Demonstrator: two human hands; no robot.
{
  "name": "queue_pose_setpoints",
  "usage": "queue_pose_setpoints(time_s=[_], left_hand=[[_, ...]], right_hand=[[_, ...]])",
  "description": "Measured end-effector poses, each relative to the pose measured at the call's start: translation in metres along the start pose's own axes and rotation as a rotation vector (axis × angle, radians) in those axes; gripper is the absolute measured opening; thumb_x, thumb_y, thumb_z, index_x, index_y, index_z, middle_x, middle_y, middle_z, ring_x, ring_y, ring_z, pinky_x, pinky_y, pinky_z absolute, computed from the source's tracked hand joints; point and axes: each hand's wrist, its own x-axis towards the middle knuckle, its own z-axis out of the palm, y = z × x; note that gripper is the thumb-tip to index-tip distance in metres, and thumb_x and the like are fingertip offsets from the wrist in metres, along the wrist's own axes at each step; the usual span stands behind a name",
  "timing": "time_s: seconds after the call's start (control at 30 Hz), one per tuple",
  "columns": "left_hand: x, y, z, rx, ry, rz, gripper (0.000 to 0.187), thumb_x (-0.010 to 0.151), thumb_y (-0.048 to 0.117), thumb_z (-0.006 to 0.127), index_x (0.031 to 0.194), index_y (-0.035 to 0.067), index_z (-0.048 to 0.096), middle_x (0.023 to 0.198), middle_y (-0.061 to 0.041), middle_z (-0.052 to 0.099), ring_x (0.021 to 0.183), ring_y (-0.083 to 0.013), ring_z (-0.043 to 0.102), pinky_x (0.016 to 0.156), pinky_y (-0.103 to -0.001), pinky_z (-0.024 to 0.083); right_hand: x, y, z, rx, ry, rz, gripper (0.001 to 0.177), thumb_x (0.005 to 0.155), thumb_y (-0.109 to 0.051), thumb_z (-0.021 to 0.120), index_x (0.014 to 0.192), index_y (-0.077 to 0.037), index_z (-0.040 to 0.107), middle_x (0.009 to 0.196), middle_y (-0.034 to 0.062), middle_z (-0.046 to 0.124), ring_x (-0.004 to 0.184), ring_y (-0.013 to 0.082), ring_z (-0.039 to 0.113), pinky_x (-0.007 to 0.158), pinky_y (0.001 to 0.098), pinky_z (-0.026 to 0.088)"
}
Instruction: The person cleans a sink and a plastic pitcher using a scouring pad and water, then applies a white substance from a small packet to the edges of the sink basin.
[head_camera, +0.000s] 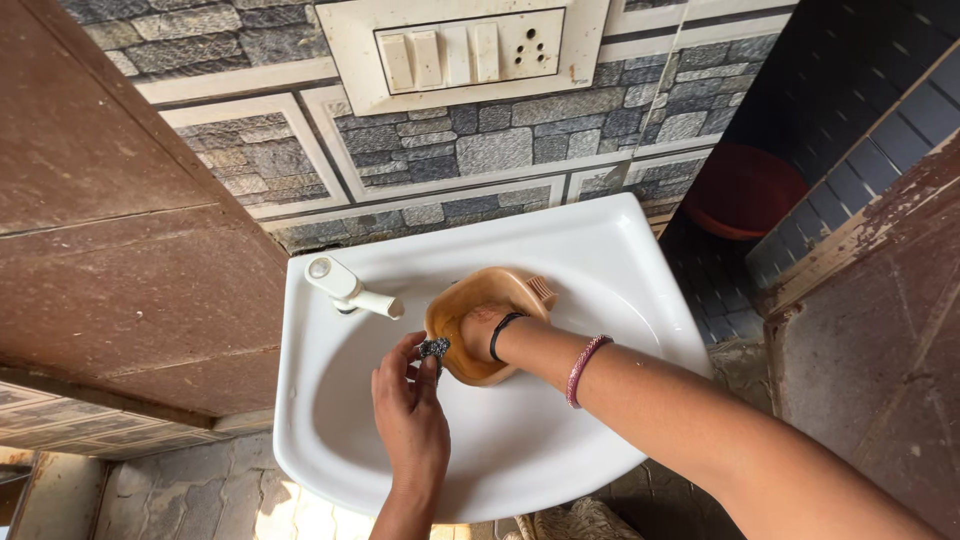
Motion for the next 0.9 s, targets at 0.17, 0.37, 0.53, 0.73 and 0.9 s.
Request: queue_pose_setpoints(time_s=[0.17, 0.37, 0.53, 0.73, 0.9], left_hand=[[0.019, 0.016, 0.003, 0.254, -0.059, 0.36, 0.023, 0.092, 0.012, 0.066, 0.115, 0.013, 0.07, 0.098, -0.006, 0.071, 0.089, -0.03, 0.059, 0.078, -0.043, 0.05], [0.08, 0.005, 0.052, 0.625, -0.363, 0.342, 0.025, 0.091, 0.016, 0.062, 0.113, 0.017, 0.074, 0.112, -0.01, 0.073, 0.107, -0.0332, 0.063, 0.088, -0.046, 0.052], [0.091, -0.008, 0.097, 1.123, -0.682, 0.331, 0.024, 0.09, 0.02, 0.067, 0.112, 0.018, 0.075, 0.113, -0.009, 0.073, 0.108, -0.0302, 0.066, 0.089, -0.043, 0.054], [0.1, -0.001, 0.114, 1.237, -0.709, 0.207, 0.026, 0.087, 0.021, 0.072, 0.113, 0.023, 0.076, 0.112, -0.007, 0.074, 0.103, -0.0282, 0.069, 0.086, -0.042, 0.056], [0.094, 0.03, 0.104, 1.252, -0.684, 0.108, 0.028, 0.085, 0.021, 0.077, 0.113, 0.027, 0.077, 0.111, -0.006, 0.075, 0.099, -0.0265, 0.073, 0.084, -0.042, 0.058]], right_hand=[[-0.006, 0.014, -0.027, 0.055, -0.115, -0.191, 0.028, 0.101, -0.023, 0.053, 0.11, -0.009, 0.075, 0.114, 0.0139, 0.076, 0.109, 0.0283, 0.069, 0.094, 0.0403, 0.052], [-0.069, 0.032, -0.073, 0.479, 0.381, -0.156, 0.037, 0.091, -0.002, 0.051, 0.118, -0.013, 0.074, 0.112, 0.013, 0.076, 0.104, 0.0268, 0.073, 0.092, 0.0392, 0.057], [-0.109, 0.073, -0.083, 0.635, 0.595, -0.282, 0.039, 0.088, -0.002, 0.06, 0.125, -0.013, 0.069, 0.119, 0.0122, 0.073, 0.107, 0.0269, 0.071, 0.094, 0.0383, 0.056], [-0.161, 0.158, -0.065, 0.734, 0.647, -0.422, 0.028, 0.094, -0.007, 0.063, 0.121, -0.01, 0.07, 0.125, 0.0101, 0.072, 0.117, 0.0237, 0.069, 0.099, 0.0359, 0.055], [-0.167, 0.248, -0.026, 1.109, 0.635, -0.473, 0.03, 0.097, -0.009, 0.06, 0.125, -0.008, 0.069, 0.13, 0.0061, 0.073, 0.119, 0.0175, 0.067, 0.103, 0.0332, 0.055]])
